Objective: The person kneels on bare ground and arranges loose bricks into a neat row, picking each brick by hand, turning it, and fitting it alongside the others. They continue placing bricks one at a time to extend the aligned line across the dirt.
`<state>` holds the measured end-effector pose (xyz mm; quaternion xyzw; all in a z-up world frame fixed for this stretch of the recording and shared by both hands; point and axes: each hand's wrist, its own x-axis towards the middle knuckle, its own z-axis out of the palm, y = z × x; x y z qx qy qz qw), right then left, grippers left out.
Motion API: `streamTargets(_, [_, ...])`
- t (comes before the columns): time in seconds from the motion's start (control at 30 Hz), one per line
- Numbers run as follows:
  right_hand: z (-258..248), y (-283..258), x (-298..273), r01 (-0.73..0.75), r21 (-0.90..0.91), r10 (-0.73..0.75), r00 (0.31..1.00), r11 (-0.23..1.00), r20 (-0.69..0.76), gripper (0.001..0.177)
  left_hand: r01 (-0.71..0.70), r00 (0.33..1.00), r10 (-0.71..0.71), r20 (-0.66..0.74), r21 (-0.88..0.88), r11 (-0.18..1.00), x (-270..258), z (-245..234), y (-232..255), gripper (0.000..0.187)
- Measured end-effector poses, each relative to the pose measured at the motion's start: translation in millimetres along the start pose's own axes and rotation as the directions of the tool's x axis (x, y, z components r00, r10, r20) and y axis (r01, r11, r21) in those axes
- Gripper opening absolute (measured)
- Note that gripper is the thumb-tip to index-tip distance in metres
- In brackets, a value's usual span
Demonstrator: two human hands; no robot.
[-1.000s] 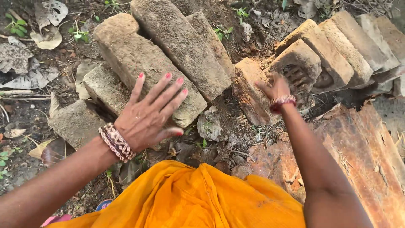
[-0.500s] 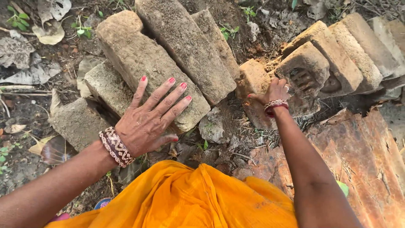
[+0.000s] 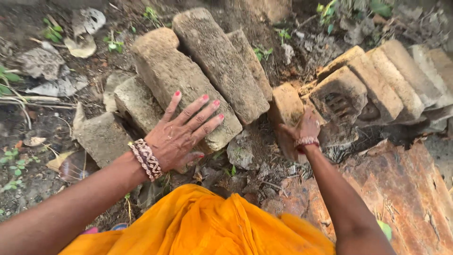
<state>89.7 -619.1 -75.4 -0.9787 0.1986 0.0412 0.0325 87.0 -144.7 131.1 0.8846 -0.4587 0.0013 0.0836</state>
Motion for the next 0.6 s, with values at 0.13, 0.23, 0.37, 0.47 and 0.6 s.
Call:
streamTargets(0.13, [-18, 15, -12, -0.024, 0.098, 0.024, 1.0, 0.995, -0.006, 0.124, 0.006, 0.998, -0.008, 0.067, 0.033, 0.999, 2, -6, 0, 0.118])
streamTargets(0.23, [-54, 12, -20, -0.116, 0.064, 0.113, 0.992, 0.991, 0.053, 0.115, -0.001, 0.998, 0.0, 0.058, 0.021, 1.0, 2, -6, -1, 0.115])
streamTargets(0.37, [-104, 3, -22, -0.174, 0.049, 0.171, 0.983, 0.984, 0.06, 0.115, -0.011, 1.0, 0.011, 0.019, 0.019, 1.0, 3, -2, -2, 0.115])
streamTargets(0.47, [-151, -24, -23, -0.148, -0.007, 0.148, 0.987, 0.989, 0.067, 0.113, 0.005, 0.999, -0.002, 0.034, -0.07, 0.998, 4, -3, -2, 0.116])
streamTargets(0.6, [-201, -62, -16, -0.067, -0.129, 0.071, 0.997, 0.989, 0.027, 0.111, 0.003, 0.999, -0.001, 0.046, -0.041, 0.999, 3, -4, -4, 0.115])
